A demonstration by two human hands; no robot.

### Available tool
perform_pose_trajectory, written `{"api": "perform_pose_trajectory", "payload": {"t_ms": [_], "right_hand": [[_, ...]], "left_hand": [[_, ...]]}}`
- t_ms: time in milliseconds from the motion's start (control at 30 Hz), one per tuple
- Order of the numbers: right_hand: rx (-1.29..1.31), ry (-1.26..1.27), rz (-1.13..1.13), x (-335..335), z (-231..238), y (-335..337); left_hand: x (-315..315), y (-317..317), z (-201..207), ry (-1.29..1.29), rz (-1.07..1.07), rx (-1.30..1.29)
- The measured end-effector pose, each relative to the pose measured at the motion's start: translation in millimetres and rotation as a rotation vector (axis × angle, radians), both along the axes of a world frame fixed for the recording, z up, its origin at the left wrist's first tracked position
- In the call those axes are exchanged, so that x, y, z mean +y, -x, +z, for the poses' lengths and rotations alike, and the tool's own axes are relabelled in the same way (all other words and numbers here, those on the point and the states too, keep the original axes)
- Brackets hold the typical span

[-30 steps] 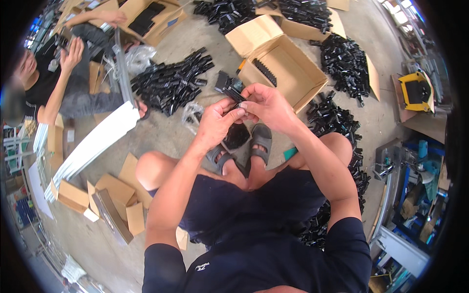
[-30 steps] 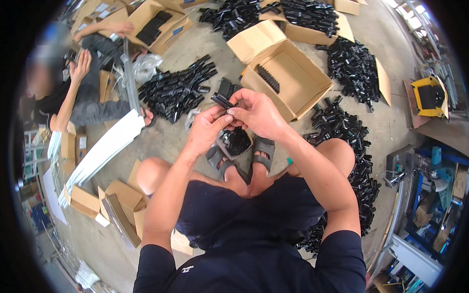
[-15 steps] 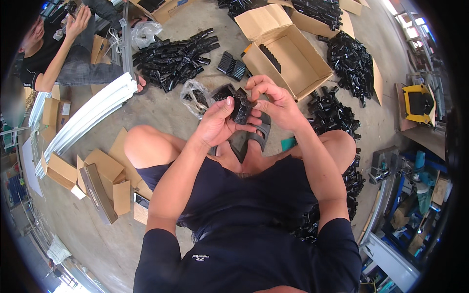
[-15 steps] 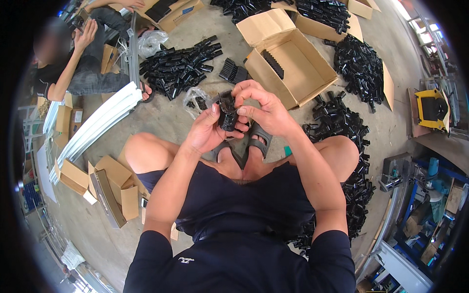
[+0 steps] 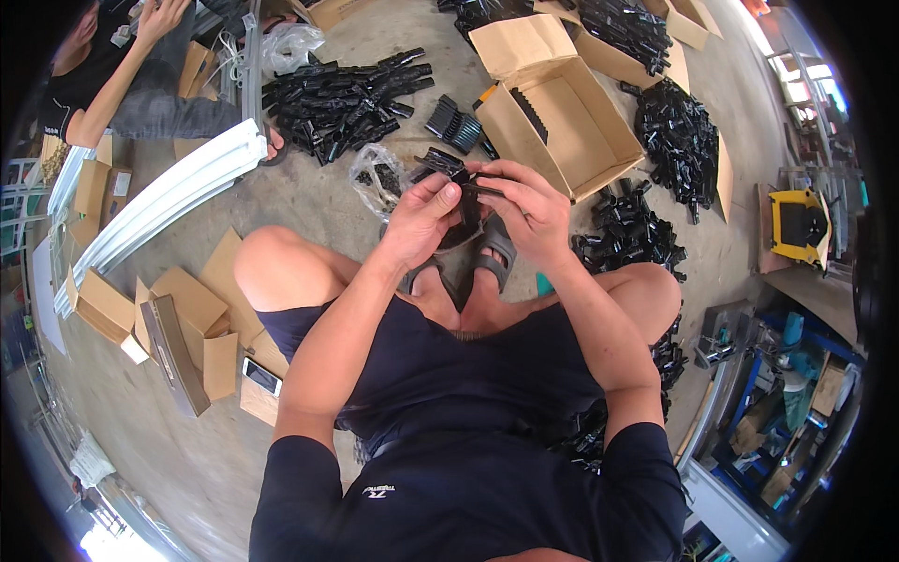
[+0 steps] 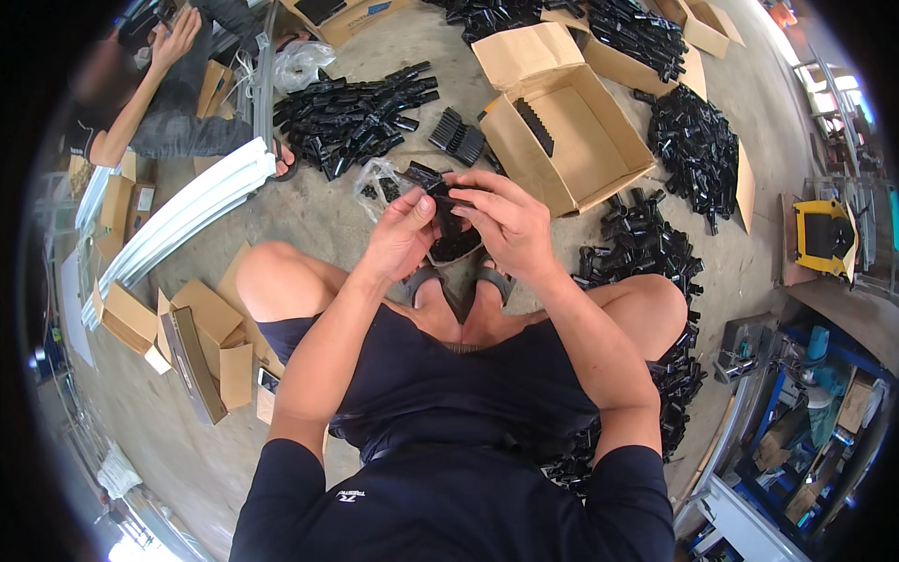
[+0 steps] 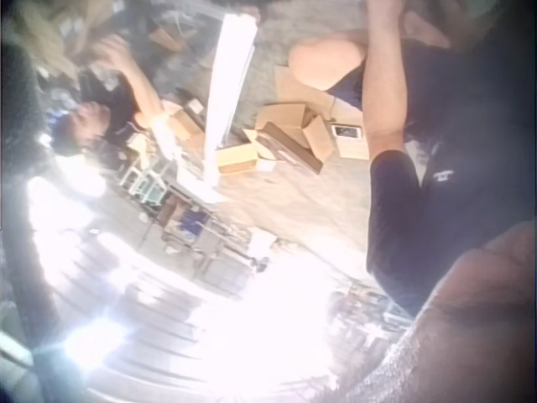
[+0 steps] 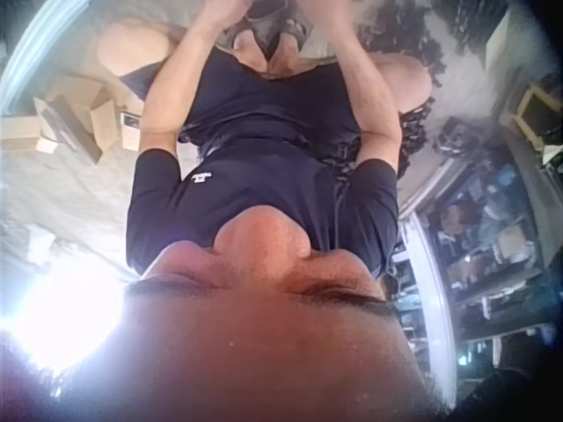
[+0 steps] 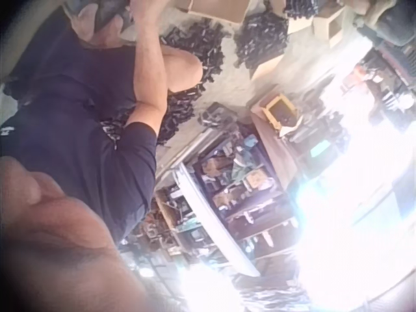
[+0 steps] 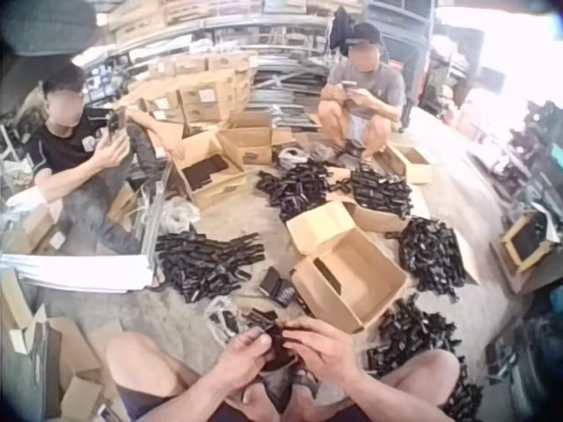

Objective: The person assembles black plastic components by hand, inserting small pieces into a larger housing and placing completed units into a cardboard box.

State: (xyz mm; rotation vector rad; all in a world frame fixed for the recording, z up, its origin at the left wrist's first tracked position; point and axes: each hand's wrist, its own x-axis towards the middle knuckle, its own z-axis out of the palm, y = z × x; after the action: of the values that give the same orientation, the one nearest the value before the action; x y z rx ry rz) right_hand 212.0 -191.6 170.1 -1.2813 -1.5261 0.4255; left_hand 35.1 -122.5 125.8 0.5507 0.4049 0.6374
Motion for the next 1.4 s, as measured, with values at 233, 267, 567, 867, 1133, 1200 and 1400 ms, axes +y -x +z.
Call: {"api": "perform_pose_trajectory", "payload": {"t_ms": [233, 267, 567, 867, 1133, 1200, 1400], "right_hand": [[0.010, -0.065, -0.060, 0.8, -8.7, 3.6], [0.014, -0.068, -0.054, 1.3, -9.6, 2.9], [0.180, -0.015, 0.000, -3.3, -5.0, 6.1], [0.222, 0.026, 0.045, -7.4, -10.9, 4.4], [0.308, 0.394, 0.113, 6.3, -10.5, -10.8], [0.265, 0.493, 0.119, 7.1, -11.7, -9.0], [0.316, 0.601, 0.028, 6.0, -38.5, -5.5]], "left_hand": [[-1.1, 3.2, -10.0, -0.079, -0.017, -0.007], [-2.0, 3.5, -13.5, -0.084, -0.016, -0.002], [1.6, 7.2, -9.5, -0.051, 0.032, -0.011], [0.0, 8.7, -2.5, -0.187, 0.043, 0.087], [0.4, -1.3, 0.2, -0.618, 0.094, 0.606], [0.8, -1.2, -1.5, -0.740, 0.053, 0.726], [-0.1, -1.7, -6.7, -0.646, 0.024, 0.688]]}}
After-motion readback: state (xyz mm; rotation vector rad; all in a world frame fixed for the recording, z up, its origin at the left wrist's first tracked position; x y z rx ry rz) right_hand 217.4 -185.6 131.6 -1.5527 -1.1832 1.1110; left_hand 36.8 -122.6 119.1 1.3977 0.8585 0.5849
